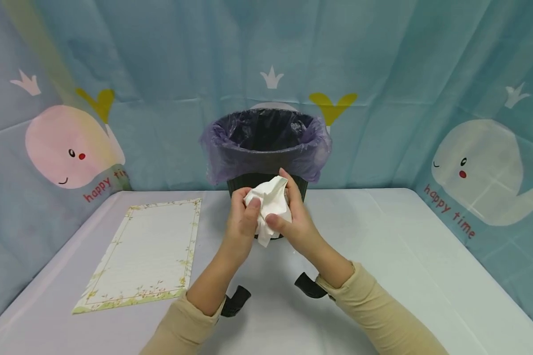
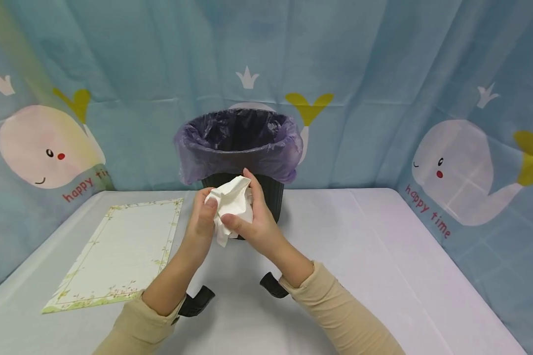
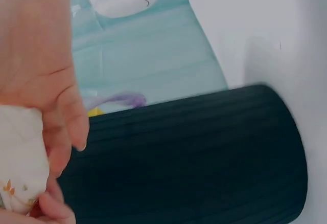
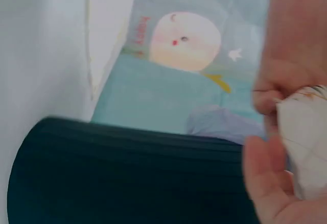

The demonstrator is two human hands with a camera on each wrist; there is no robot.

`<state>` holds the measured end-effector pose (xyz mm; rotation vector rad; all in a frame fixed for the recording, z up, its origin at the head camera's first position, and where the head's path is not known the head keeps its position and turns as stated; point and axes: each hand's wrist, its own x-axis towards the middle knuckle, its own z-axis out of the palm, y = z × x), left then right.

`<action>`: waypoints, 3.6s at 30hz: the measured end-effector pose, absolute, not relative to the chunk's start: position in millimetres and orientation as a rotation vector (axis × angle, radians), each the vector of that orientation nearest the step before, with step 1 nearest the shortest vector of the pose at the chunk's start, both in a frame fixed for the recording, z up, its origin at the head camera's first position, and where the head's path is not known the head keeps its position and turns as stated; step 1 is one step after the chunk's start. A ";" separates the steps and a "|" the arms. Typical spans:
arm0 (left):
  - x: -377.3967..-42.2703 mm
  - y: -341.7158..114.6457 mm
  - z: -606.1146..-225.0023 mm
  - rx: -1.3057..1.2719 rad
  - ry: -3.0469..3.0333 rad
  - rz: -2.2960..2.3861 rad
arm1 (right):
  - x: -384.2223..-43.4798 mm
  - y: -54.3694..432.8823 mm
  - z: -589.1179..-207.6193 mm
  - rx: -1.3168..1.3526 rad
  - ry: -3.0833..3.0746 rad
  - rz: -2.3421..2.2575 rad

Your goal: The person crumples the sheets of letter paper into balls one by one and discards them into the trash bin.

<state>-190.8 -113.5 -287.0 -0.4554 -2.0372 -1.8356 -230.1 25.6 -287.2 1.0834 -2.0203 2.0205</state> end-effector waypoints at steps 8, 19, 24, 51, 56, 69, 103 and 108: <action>-198.5 -103.7 -291.9 -0.476 -1.863 -1.858 | -231.5 17.6 -292.7 1.024 -1.916 2.125; -199.5 -100.0 -286.4 -0.241 -1.514 -2.384 | -239.2 6.3 -312.8 0.998 -1.548 2.118; -200.5 -109.4 -282.9 -0.219 -1.561 -2.407 | -238.9 16.3 -305.7 1.079 -1.752 1.982; -197.3 -113.4 -287.5 -0.264 -2.100 -2.122 | -250.2 39.4 -310.5 1.127 -1.875 1.886; -197.6 -128.1 -283.6 -0.508 -2.223 -1.946 | -248.0 49.1 -296.9 0.968 -2.149 2.162; -202.5 -122.7 -284.4 -0.352 -1.814 -2.324 | -234.9 45.8 -286.0 1.194 -2.098 1.749; -183.0 -133.7 -283.8 -0.536 -2.116 -1.932 | -238.8 80.0 -280.6 1.593 -2.073 2.124; -179.1 -139.1 -281.5 -0.666 -2.248 -1.751 | -238.1 86.2 -278.3 1.523 -2.208 1.880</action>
